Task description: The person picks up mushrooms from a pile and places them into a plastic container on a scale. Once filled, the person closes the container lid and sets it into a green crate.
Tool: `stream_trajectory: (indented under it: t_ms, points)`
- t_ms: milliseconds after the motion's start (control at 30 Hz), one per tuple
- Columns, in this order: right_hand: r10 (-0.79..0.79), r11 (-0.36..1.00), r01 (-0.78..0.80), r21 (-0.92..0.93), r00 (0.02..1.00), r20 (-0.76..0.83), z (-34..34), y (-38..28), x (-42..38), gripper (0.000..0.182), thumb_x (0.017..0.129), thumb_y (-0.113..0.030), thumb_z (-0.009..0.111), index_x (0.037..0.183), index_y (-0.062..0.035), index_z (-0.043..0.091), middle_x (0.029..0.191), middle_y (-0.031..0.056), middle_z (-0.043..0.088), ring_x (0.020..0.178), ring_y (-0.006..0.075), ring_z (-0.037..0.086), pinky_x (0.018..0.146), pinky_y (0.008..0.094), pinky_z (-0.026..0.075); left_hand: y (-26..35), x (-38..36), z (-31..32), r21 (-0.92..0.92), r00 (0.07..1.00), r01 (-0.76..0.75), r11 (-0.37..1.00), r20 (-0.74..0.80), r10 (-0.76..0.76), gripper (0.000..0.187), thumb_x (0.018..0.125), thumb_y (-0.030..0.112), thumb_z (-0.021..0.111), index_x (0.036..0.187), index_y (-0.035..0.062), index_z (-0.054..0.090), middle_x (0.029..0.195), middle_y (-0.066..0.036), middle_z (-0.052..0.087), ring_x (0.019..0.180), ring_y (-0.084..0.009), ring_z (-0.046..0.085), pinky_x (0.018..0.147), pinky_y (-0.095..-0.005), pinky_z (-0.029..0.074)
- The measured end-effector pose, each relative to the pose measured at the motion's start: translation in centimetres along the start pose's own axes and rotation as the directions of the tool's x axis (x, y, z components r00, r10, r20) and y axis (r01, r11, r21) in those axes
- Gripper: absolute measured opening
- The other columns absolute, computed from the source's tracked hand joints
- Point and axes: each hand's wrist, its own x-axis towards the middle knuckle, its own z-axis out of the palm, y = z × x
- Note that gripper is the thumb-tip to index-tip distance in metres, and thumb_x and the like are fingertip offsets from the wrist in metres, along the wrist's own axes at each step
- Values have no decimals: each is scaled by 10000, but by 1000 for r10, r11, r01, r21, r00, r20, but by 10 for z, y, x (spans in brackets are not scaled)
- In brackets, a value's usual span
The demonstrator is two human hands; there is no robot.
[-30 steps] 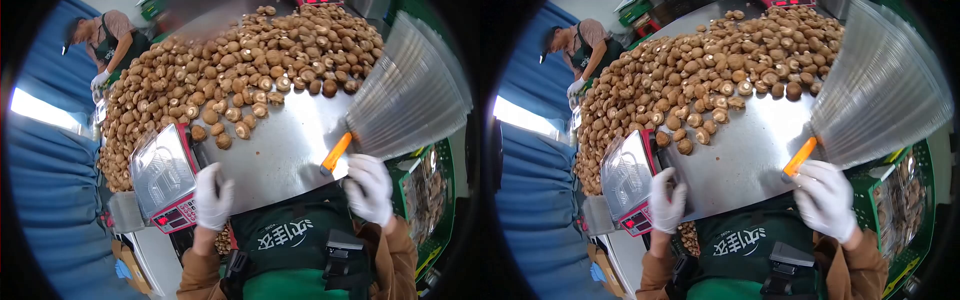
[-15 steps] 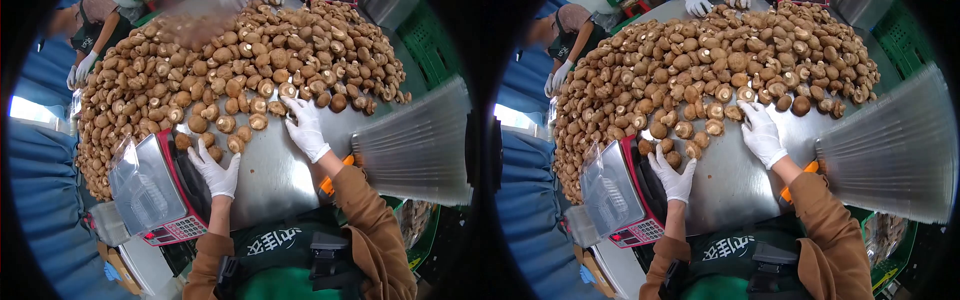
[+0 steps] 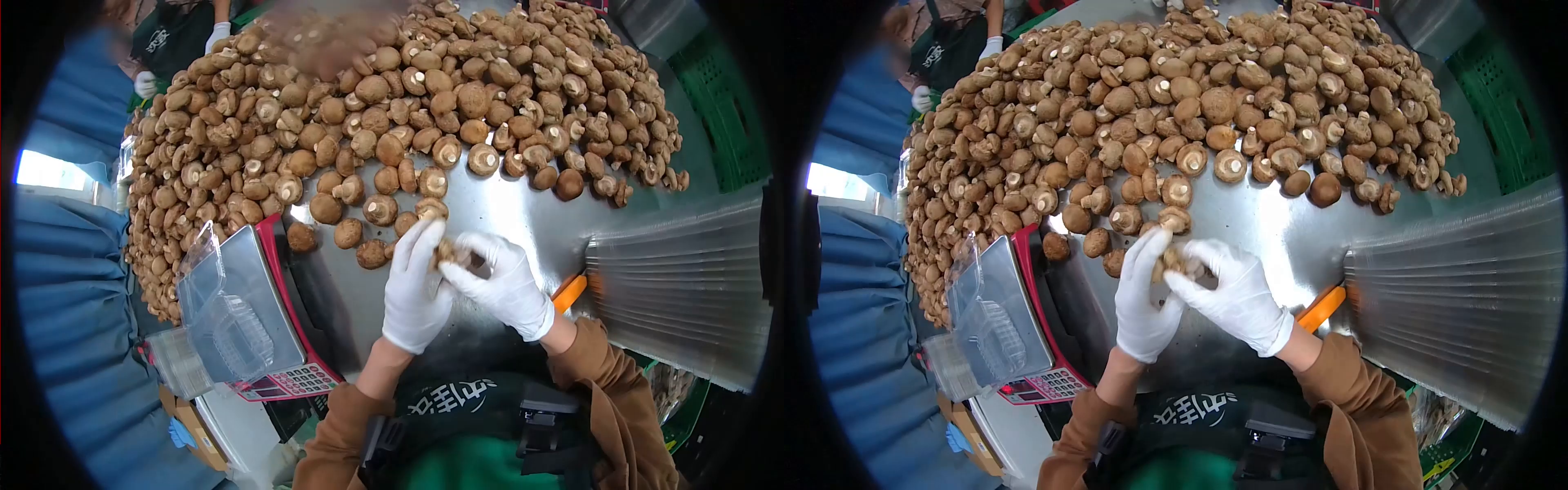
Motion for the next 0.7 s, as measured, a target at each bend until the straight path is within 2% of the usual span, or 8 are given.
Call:
stream_trajectory:
  t_ms: [233, 367, 467, 500, 567, 600, 633, 700]
  points:
    - [73, 997, -74, 13, 994, 84, 4, 24, -15, 173, 934, -136, 713, 1080, -48, 741, 967, 89, 713, 788, 167, 680, 742, 297, 551, 31, -117, -89, 65, 928, 350, 935, 110, -355, 505, 737, 31, 769, 1216, 12, 609, 1123, -143, 593, 1012, -290, 621, 917, -352, 498]
    - [115, 993, -116, -9, 973, 199, 16, 34, -31, 168, 935, -125, 707, 1085, -56, 742, 979, 75, 704, 782, 126, 653, 738, 282, 539, 37, -228, -151, 169, 751, 640, 749, 68, -657, 485, 757, 110, 811, 1204, 38, 637, 1117, -143, 662, 1041, -302, 653, 953, -381, 510]
    - [54, 999, -55, -3, 978, 200, 25, 47, -40, 183, 945, -146, 693, 1100, -58, 736, 1000, 98, 701, 795, 182, 670, 757, 311, 545, 23, -317, -187, 252, 542, 834, 491, -210, -814, 650, 747, 159, 843, 1335, 31, 595, 1233, -214, 638, 1116, -364, 641, 1015, -420, 497]
    - [33, 999, -31, -14, 980, 194, 26, 48, -41, 186, 948, -152, 689, 1102, -57, 734, 1005, 104, 701, 801, 198, 675, 763, 319, 548, 22, -332, -196, 571, 645, 711, 409, -300, -702, 823, 756, 193, 865, 1473, 41, 490, 1366, -262, 565, 1240, -386, 586, 1069, -444, 462]
    - [34, 999, -25, -47, 978, 205, 25, 43, -39, 195, 950, -162, 682, 1108, -58, 731, 1021, 117, 702, 829, 233, 683, 786, 338, 550, 33, -340, -208, 719, 464, 693, 57, -384, -798, 925, 783, 233, 874, 1550, 51, 392, 1472, -276, 481, 1346, -403, 507, 1125, -461, 415]
    - [38, 997, -25, -67, 978, 207, 24, 40, -39, 199, 952, -168, 679, 1110, -59, 729, 1029, 123, 703, 842, 250, 688, 798, 348, 551, 25, -346, -219, 480, 486, 819, 314, -291, -824, 825, 826, 210, 854, 1522, 46, 441, 1421, -251, 551, 1283, -369, 577, 1086, -426, 463]
    - [29, 997, -15, -76, 979, 199, 24, 39, -39, 198, 950, -166, 677, 1109, -59, 728, 1032, 126, 702, 854, 259, 689, 805, 354, 551, 21, -344, -219, 63, 347, 938, 341, -135, -928, 702, 860, 149, 821, 1476, 33, 505, 1319, -216, 635, 1164, -302, 655, 1004, -370, 518]
    - [6, 995, 11, -96, 984, 179, 22, 39, -34, 197, 947, -162, 672, 1107, -60, 724, 1039, 133, 700, 878, 276, 690, 818, 366, 550, 49, -270, -198, -79, 573, 819, 568, 71, -816, 575, 882, 80, 783, 1412, 20, 568, 1216, -174, 691, 1071, -227, 689, 926, -324, 543]
